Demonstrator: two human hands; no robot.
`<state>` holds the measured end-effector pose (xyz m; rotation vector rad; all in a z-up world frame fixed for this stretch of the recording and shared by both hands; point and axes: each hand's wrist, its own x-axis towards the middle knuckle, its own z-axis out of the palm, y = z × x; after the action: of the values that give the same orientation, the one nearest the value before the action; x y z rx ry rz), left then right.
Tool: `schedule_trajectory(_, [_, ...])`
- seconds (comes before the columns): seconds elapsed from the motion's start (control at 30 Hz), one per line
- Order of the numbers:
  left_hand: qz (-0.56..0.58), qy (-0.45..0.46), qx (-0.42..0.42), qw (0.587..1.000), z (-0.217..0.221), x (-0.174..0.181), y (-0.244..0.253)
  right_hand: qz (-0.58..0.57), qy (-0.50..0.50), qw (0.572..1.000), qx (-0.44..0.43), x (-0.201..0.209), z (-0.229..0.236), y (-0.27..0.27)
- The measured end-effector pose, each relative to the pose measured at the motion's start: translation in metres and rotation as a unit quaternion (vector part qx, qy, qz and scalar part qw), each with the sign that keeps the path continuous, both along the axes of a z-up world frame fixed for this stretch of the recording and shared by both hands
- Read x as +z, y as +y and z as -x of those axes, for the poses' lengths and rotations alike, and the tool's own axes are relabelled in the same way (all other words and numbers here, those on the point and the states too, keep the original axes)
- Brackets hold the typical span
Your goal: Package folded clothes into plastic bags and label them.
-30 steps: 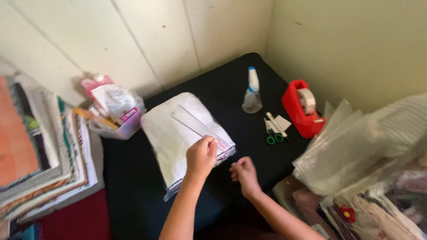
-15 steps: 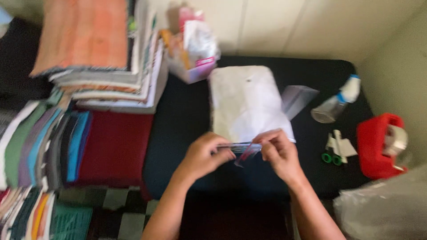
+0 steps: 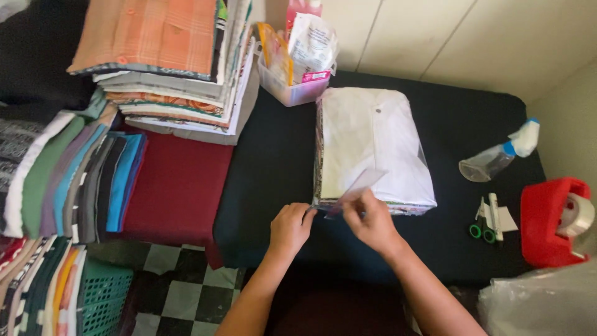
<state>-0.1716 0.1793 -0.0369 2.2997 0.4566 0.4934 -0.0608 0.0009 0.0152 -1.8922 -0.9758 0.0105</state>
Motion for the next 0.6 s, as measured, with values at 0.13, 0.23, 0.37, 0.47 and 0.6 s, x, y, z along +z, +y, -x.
schedule_trajectory(0.13, [-0.006, 0.009, -0.019, 1.0, 0.001, 0.009, 0.003, 0.101, 0.081, 0.992, 0.015, 0.033, 0.01, 0.02])
schedule_trajectory(0.23, [-0.025, 0.039, -0.016, 0.999, 0.003, 0.009, 0.004, 0.077, 0.035, 0.996, 0.032, 0.024, 0.005, 0.023])
schedule_trajectory(0.37, [-0.018, -0.013, -0.025, 0.999, 0.006, 0.007, 0.003, 0.099, 0.024, 0.994, 0.035, 0.023, -0.002, 0.027])
schedule_trajectory(0.47, [-0.038, -0.023, -0.033, 0.999, 0.006, 0.006, 0.001, 0.116, 0.082, 0.99, 0.013, 0.023, 0.0, 0.032])
schedule_trajectory(0.6, [-0.083, 0.058, -0.088, 0.991, 0.006, 0.004, -0.004, 0.08, 0.036, 0.996, 0.006, 0.0, -0.005, 0.032])
